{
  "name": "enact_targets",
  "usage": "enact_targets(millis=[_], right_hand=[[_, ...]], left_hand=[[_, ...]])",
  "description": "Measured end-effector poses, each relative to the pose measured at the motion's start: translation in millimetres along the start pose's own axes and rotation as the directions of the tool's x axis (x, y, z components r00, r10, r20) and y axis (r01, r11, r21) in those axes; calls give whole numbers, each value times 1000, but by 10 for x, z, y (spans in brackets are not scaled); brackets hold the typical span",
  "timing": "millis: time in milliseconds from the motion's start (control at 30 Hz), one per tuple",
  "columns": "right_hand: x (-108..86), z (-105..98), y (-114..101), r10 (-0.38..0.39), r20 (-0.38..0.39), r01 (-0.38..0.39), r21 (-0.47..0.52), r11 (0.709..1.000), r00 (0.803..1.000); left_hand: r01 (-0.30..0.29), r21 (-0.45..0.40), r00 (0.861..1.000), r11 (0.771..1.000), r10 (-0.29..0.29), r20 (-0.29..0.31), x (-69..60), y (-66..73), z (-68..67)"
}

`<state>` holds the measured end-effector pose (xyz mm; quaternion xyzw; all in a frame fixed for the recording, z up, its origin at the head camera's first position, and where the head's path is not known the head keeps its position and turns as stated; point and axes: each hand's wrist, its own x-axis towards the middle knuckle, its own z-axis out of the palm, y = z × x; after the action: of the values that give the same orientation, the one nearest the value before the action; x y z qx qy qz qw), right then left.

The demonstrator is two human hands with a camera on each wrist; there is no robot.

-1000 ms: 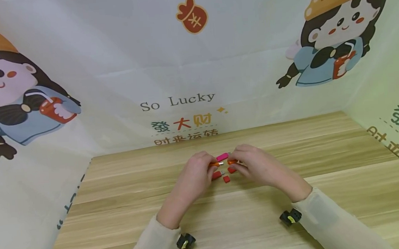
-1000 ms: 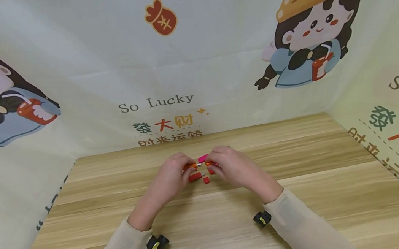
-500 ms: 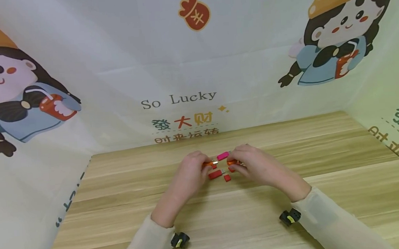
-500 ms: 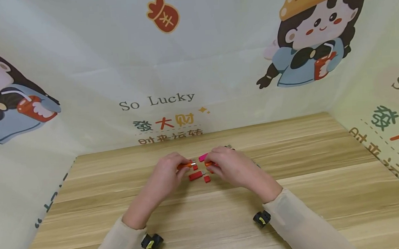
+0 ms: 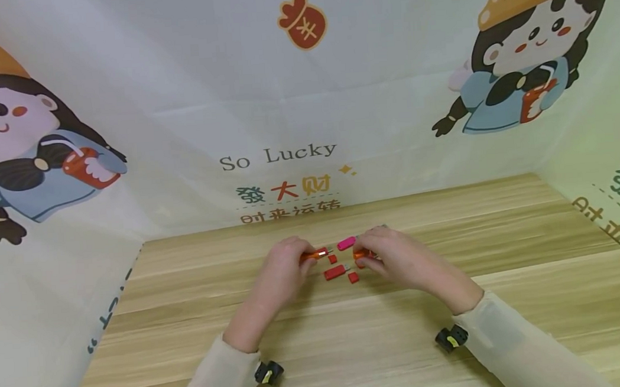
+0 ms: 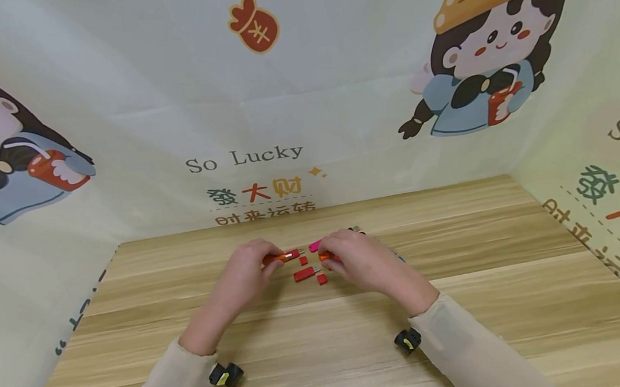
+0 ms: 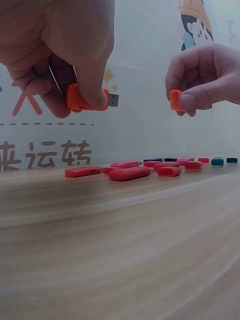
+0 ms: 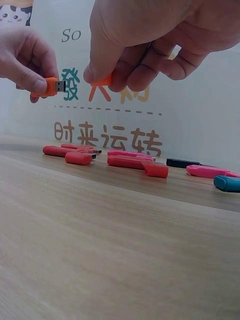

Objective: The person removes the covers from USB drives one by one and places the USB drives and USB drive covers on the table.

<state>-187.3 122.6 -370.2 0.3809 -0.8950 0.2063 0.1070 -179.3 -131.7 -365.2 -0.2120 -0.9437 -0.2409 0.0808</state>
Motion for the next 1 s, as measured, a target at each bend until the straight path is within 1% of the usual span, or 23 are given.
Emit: enact_targets(millis=[333, 433, 533, 667, 833, 1000], right_hand=[[0, 3, -12, -16, 6, 16, -17, 1000, 1000], [-3, 3, -14, -24, 2, 24, -15, 1000, 1000], [-8, 4, -10, -33, -3, 33, -17, 999, 999], [-18, 4, -5, -39, -7, 39, -16, 999, 999], [-26, 2, -4, -38, -2, 38, -13, 999, 999], [-35, 5, -9, -30, 8, 30, -33, 999, 1000]], left_hand=[[18, 21, 1000, 1000, -18, -4, -12, -154, -9], [16, 20, 1000, 1000, -16, -5, -3, -209, -3], [26, 13, 1000, 1000, -26, -2, 4, -262, 3], [59, 5, 998, 998, -60, 23, 3, -322, 15], [70, 20, 996, 997, -71, 46, 0, -386, 40], [88, 30, 994, 996, -90, 66, 12, -429, 66]])
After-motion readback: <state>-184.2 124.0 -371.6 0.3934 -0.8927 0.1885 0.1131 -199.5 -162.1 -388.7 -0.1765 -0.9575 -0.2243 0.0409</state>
